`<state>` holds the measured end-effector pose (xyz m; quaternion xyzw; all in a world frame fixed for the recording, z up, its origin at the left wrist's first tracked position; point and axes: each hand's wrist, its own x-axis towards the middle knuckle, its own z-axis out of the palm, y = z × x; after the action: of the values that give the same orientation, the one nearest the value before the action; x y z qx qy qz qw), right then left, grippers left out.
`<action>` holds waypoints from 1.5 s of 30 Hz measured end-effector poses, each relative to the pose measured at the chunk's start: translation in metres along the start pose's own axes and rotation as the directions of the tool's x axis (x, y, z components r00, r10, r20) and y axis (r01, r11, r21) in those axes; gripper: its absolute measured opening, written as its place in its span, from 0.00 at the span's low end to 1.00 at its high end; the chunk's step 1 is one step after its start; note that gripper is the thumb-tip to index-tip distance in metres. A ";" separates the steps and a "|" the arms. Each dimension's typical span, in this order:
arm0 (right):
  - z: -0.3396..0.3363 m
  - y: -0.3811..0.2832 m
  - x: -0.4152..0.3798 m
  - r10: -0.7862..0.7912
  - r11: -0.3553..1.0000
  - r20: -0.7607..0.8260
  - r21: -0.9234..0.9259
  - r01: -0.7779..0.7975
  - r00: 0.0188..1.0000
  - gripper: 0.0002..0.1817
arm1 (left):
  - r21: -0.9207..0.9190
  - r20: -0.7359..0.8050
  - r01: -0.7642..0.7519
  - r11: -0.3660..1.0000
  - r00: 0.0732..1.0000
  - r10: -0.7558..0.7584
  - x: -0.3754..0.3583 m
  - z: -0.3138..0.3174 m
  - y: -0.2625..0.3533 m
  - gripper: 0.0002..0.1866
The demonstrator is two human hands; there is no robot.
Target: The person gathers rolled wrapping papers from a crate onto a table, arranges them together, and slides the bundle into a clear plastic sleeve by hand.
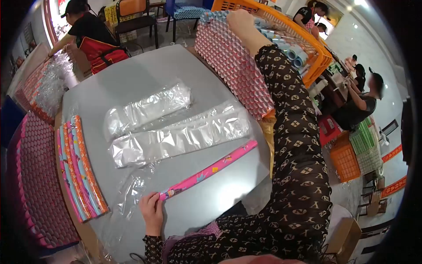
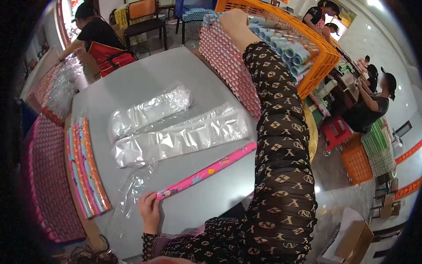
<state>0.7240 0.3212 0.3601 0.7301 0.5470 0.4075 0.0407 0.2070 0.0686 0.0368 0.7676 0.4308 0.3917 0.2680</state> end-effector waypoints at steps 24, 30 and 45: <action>-0.239 0.199 -0.288 0.618 0.186 -0.027 0.976 -0.113 0.786 0.14 | -0.057 -0.091 0.020 0.998 0.996 -0.025 -0.006 0.011 -0.019 0.09; -0.144 0.231 -0.397 0.357 -0.414 0.247 0.906 -0.084 0.901 0.09 | -0.085 -0.014 0.034 0.996 0.999 -0.036 -0.001 0.005 -0.013 0.09; 0.029 0.102 -0.511 -0.235 -0.695 0.525 0.498 -0.519 0.818 0.07 | -0.006 0.100 0.054 0.999 0.994 -0.053 0.002 0.003 -0.033 0.13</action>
<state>0.7853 -0.1329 0.1109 0.4806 0.3784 -0.5006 -0.6126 0.1958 0.0864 0.0113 0.7733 0.4354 0.3473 0.3030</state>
